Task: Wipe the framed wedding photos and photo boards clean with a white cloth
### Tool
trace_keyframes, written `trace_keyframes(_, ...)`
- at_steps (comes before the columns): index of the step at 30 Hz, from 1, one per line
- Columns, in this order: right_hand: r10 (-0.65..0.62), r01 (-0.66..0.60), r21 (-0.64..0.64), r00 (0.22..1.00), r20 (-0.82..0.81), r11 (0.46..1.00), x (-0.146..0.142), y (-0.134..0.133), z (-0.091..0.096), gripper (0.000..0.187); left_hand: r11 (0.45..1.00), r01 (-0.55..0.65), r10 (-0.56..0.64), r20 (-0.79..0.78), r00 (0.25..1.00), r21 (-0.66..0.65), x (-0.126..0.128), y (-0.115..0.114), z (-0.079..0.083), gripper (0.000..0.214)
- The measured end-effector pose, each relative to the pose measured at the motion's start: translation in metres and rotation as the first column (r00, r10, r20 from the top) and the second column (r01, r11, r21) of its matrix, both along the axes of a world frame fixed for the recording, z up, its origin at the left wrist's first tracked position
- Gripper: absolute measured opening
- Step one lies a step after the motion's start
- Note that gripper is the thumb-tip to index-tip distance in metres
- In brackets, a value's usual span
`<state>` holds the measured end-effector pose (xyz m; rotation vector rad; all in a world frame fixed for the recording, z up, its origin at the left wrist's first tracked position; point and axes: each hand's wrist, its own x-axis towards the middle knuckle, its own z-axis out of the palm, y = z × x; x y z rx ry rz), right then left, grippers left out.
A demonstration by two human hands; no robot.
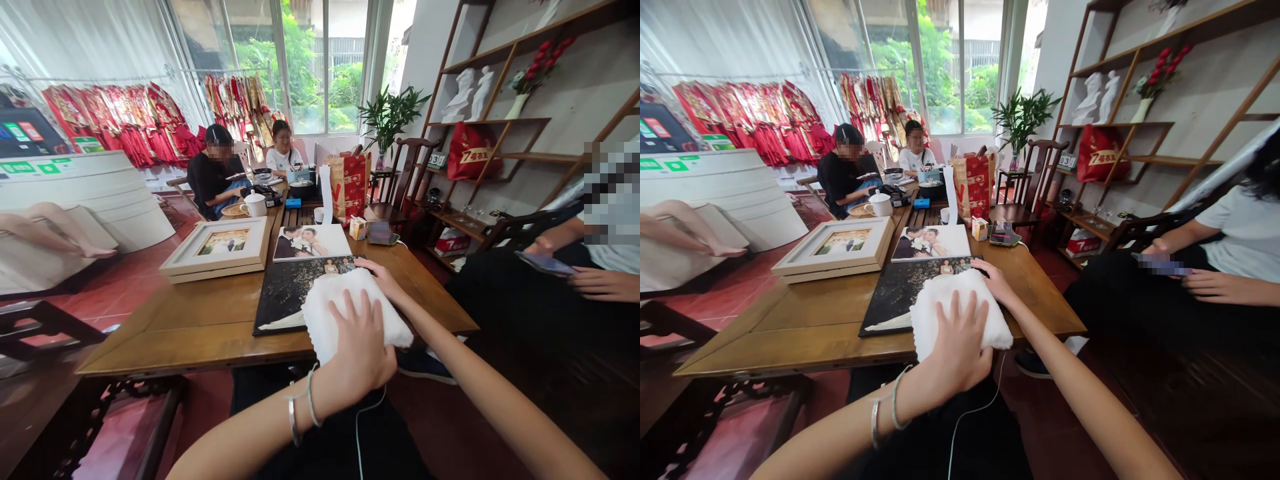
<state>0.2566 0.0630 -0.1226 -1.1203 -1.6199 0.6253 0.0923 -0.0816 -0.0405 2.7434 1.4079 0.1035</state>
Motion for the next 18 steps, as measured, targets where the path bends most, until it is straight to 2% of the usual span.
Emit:
trace_keyframes(3, 0.011, -0.011, 0.009, 1.000, 0.009, 1.000, 0.001, 0.001, 0.000, 0.029, 0.998, 0.053, -0.053, 0.006, 0.999, -0.033, -0.004, -0.012, 0.002, 0.074)
trace_keyframes(6, 0.007, -0.006, -0.002, 1.000, 0.026, 1.000, 0.001, 0.000, 0.001, 0.030, 0.994, 0.061, -0.061, 0.005, 0.998, -0.090, -0.010, -0.004, 0.008, 0.071)
trace_keyframes(9, -0.020, 0.020, -0.008, 0.999, 0.044, 1.000, -0.002, -0.003, 0.003, 0.032, 0.996, 0.004, -0.007, -0.029, 1.000, -0.094, -0.017, 0.025, 0.014, 0.068)
trace_keyframes(12, -0.042, 0.043, -0.009, 0.997, 0.067, 0.999, -0.004, -0.003, 0.003, 0.035, 0.998, -0.021, 0.016, -0.082, 0.997, -0.063, -0.024, 0.065, 0.016, 0.065)
trace_keyframes(15, -0.056, 0.057, -0.009, 0.995, 0.084, 0.998, -0.004, -0.002, 0.003, 0.037, 0.996, 0.027, -0.036, -0.109, 0.993, -0.086, -0.030, 0.105, 0.016, 0.064)
trace_keyframes(18, -0.070, 0.071, -0.010, 0.993, 0.096, 0.997, -0.004, -0.002, 0.002, 0.037, 0.990, 0.098, -0.108, -0.096, 0.990, -0.098, -0.035, 0.134, 0.016, 0.062)
